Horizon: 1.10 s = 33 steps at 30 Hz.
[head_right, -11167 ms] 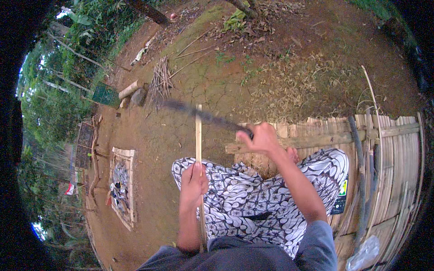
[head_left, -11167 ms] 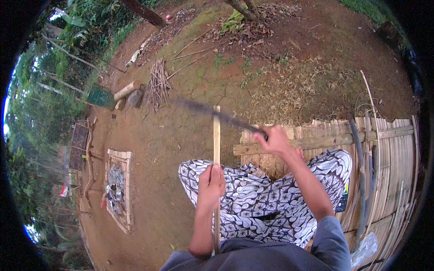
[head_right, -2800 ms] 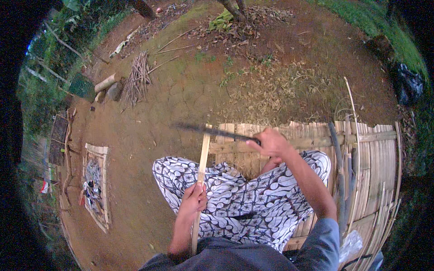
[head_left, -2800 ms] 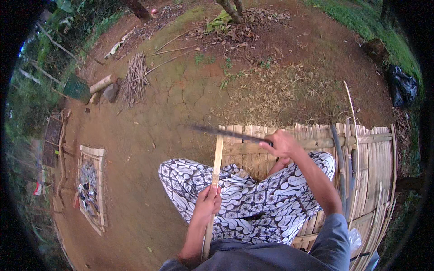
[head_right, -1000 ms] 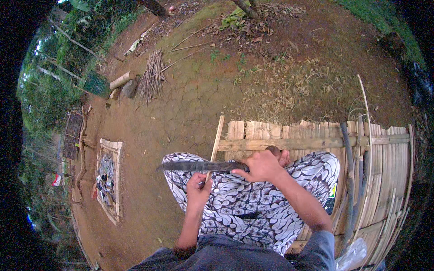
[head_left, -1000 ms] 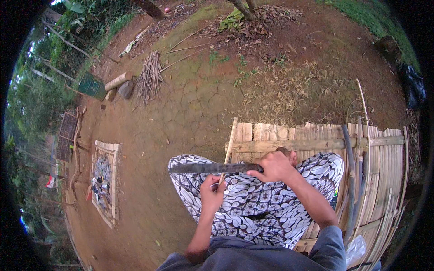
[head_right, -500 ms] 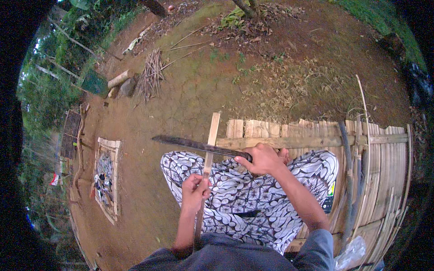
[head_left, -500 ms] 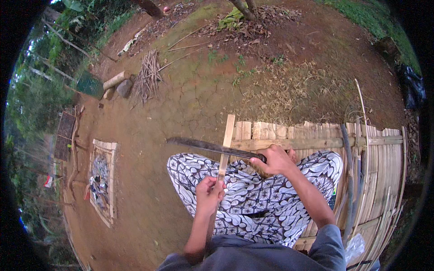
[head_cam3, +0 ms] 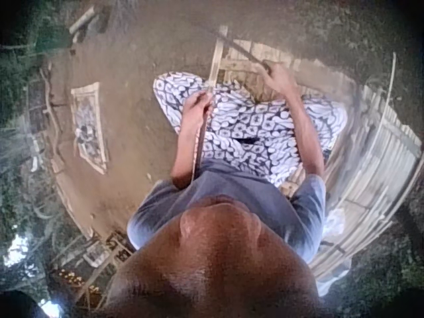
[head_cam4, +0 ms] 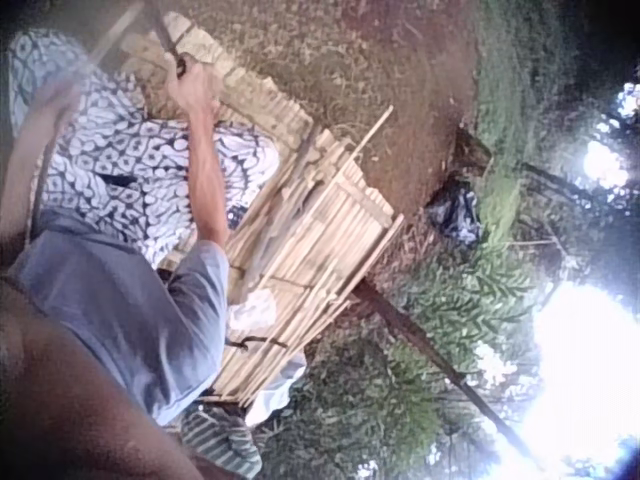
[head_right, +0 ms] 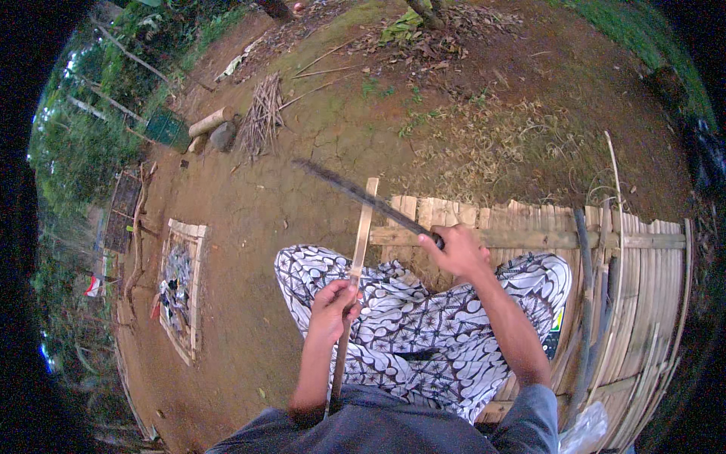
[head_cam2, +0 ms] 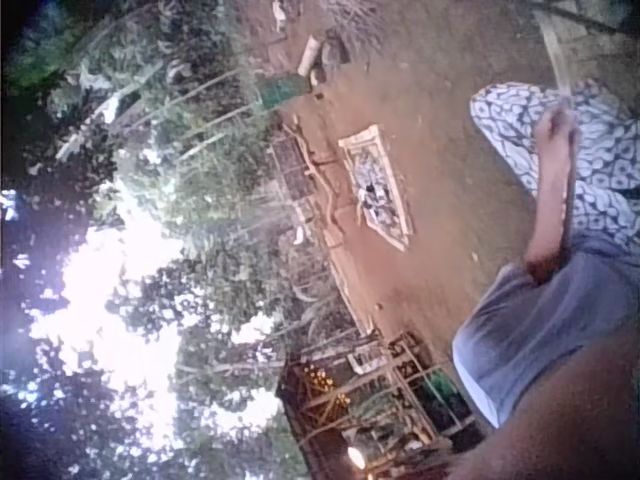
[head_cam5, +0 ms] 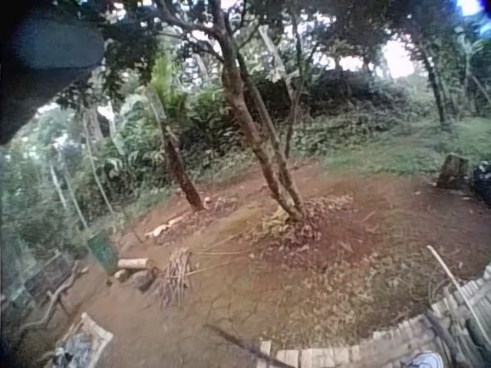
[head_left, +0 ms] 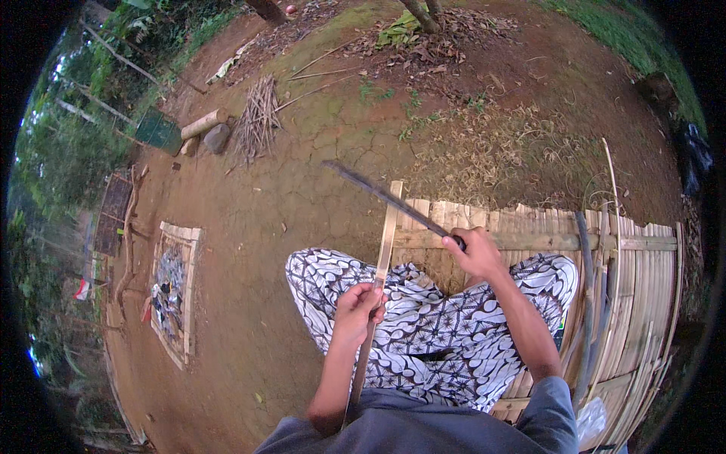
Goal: The person sits cross-legged on a bamboo mat and uses a large knife to shave and smooth a long, thin bamboo stick. They hold the stick with one hand and repeatedly scrape the blade along its length to remove the outer layer, occasionally rotating the stick to work on different sides.
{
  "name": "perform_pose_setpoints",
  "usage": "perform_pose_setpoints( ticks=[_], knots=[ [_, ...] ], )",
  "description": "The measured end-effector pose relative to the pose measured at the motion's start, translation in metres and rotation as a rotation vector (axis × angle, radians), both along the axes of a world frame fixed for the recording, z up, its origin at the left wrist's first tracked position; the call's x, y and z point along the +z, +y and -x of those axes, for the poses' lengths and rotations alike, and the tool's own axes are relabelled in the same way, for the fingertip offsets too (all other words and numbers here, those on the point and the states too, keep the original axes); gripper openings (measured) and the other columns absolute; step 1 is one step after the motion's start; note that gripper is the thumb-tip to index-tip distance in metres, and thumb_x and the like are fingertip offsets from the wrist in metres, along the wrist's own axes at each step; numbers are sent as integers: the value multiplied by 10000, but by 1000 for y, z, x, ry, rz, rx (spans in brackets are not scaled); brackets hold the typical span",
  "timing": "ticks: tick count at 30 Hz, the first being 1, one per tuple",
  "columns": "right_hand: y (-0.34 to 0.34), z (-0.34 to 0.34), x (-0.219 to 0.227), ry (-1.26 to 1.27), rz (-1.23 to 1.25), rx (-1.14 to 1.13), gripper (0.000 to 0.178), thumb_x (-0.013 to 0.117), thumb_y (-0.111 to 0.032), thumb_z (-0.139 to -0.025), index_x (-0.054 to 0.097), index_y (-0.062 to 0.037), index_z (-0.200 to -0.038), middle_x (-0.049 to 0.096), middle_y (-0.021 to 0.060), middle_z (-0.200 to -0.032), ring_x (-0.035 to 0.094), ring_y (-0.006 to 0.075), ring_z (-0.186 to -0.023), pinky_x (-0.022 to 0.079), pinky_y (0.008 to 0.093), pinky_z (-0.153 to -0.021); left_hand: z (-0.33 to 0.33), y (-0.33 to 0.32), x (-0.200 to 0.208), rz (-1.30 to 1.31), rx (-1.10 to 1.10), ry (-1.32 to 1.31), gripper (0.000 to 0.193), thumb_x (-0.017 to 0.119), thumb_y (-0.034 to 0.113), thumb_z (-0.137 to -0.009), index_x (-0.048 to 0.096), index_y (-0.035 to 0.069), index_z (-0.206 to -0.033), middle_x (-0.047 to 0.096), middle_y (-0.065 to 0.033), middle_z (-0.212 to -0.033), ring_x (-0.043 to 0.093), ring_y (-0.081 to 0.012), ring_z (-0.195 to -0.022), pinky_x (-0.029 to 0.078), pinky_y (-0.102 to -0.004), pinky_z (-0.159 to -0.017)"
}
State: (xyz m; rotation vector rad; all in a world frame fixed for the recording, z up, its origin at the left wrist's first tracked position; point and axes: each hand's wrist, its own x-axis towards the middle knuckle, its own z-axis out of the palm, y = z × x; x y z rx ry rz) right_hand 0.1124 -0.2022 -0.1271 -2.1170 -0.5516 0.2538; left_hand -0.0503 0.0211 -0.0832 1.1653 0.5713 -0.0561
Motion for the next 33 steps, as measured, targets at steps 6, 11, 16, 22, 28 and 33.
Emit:
perform_pose_setpoints(
  ticks=[6, 11, 16, 22, 28, 33],
  knots=[
    [14, 15, -1, -53, -90, 176, 447, 682, -464, -752, 646, -18, -768, 521, 152, -501, 546, 320, -470, 430, 399, -494, -12, -22, -6, -55, -151, 5, 193, 590, 98, -886, 542, -42, -1010, 589, -86, -826, 517, -117, -642, 427, -249, -562],
    [19, 20, -9, 66, -189, 136, 478, 759, -450, -681, 660, 2, -804, 581, 134, -564, 566, 233, -496, 444, 351, -518, -18, -42, -16, -52, -194, 15, 157, 579, 73, -894, 569, -44, -997, 604, -64, -841, 556, -107, -686, 478, -248, -629],
    [26, 25, -28, 174, -419, -106, 358, 784, -325, -724, 597, -23, -687, 463, -40, -520, 396, 38, -496, 303, 239, -429, -14, -39, -22, 23, -331, 13, 263, 527, 113, -929, 543, -56, -1129, 625, -102, -917, 595, -135, -753, 526, -281, -700],
    [19, 5, -23, 619, -741, -379, 232, 705, -193, -815, 528, -43, -797, 492, -25, -562, 430, 62, -415, 291, 227, -356, 21, -29, -18, 22, -498, 224, 375, 424, 236, -978, 549, -79, -1137, 633, -119, -848, 598, -166, -681, 504, -285, -624],
    [-9, -29, -18, 638, -1125, -584, 197, 691, -182, -820, 537, -83, -744, 435, -42, -578, 376, 62, -438, 306, 221, -394, 75, 8, -24, -127, -647, 375, 365, 456, 269, -970, 623, -53, -1011, 634, -68, -768, 582, -115, -650, 499, -255, -635],
    [-35, -46, -16, 659, -1338, -751, 197, 671, -198, -833, 541, -114, -712, 404, -58, -554, 358, 56, -436, 310, 219, -396, 116, 39, -35, -185, -707, 411, 300, 484, 215, -960, 622, -50, -989, 648, -77, -819, 609, -120, -742, 500, -253, -691]
  ],
)
